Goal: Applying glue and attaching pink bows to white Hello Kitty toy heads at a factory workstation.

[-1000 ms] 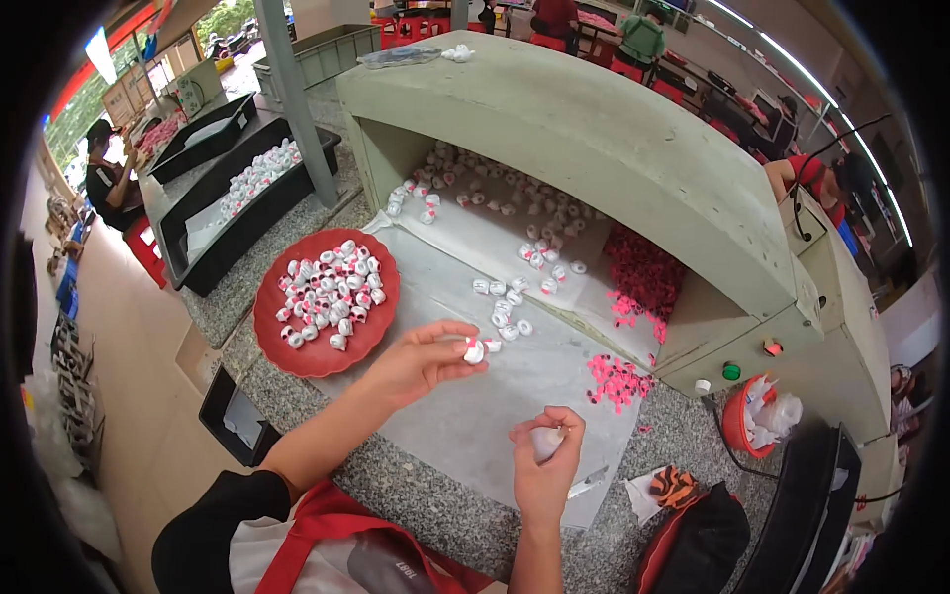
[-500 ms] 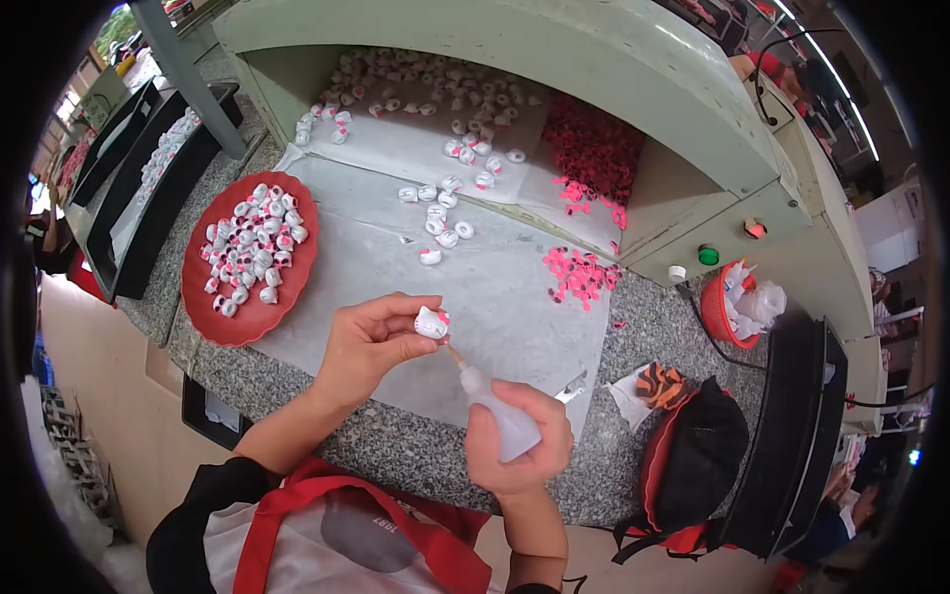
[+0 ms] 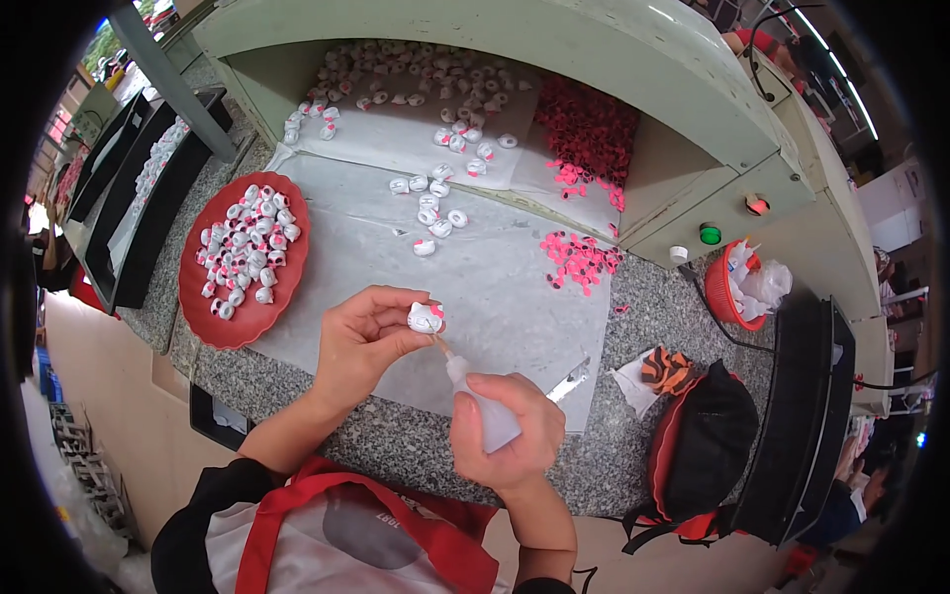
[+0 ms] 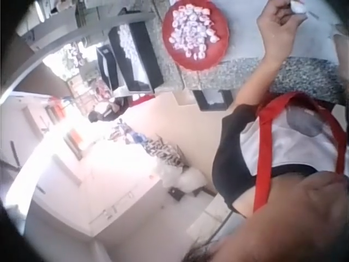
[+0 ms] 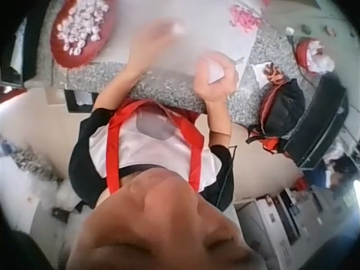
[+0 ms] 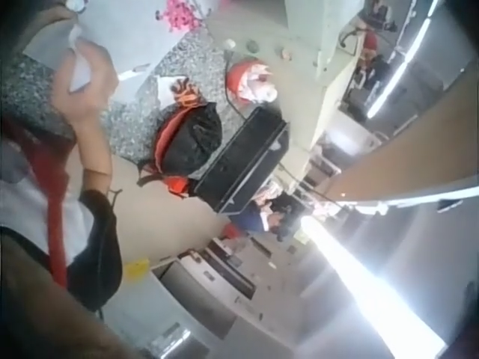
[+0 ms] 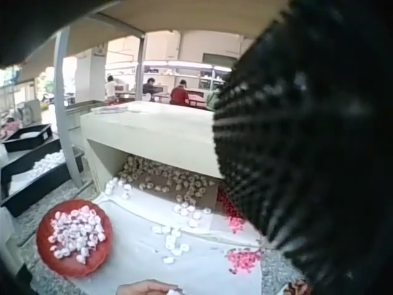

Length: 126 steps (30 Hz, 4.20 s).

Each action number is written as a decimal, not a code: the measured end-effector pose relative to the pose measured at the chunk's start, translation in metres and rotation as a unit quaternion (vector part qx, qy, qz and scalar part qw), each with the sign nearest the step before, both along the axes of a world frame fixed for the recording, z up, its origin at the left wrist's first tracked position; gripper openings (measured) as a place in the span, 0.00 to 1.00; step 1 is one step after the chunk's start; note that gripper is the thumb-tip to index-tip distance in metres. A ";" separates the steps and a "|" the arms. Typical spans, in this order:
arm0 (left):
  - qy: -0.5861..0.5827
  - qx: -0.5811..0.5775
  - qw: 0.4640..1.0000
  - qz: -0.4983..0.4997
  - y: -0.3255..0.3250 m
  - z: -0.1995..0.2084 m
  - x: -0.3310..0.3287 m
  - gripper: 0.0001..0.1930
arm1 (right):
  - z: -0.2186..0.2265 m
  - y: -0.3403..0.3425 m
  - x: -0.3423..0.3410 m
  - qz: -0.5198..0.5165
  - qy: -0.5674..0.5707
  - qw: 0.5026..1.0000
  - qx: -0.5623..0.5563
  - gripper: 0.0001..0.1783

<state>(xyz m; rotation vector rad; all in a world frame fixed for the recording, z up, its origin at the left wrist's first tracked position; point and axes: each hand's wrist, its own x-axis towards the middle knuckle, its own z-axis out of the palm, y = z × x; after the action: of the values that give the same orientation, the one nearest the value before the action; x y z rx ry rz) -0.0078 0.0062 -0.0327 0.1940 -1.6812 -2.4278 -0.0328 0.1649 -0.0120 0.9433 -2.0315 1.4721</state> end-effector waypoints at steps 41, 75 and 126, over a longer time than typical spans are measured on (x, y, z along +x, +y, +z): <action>-0.036 0.070 0.996 -0.050 -0.008 -0.006 -0.006 0.18 | 0.002 0.006 0.001 0.011 -0.025 1.000 0.005 0.13; -0.047 0.086 0.994 -0.042 -0.015 -0.009 -0.008 0.17 | -0.027 0.044 -0.054 -0.052 -0.499 0.849 -0.165 0.13; -0.089 0.201 0.974 -0.058 0.007 -0.024 -0.009 0.16 | -0.020 -0.004 -0.028 0.074 -0.317 0.945 -0.031 0.16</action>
<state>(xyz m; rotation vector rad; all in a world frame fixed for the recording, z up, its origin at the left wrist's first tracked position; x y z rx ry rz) -0.0169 0.0136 -0.0567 0.3884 -1.2707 -2.8965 -0.0611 0.1605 -0.0322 0.6551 -2.3571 2.1166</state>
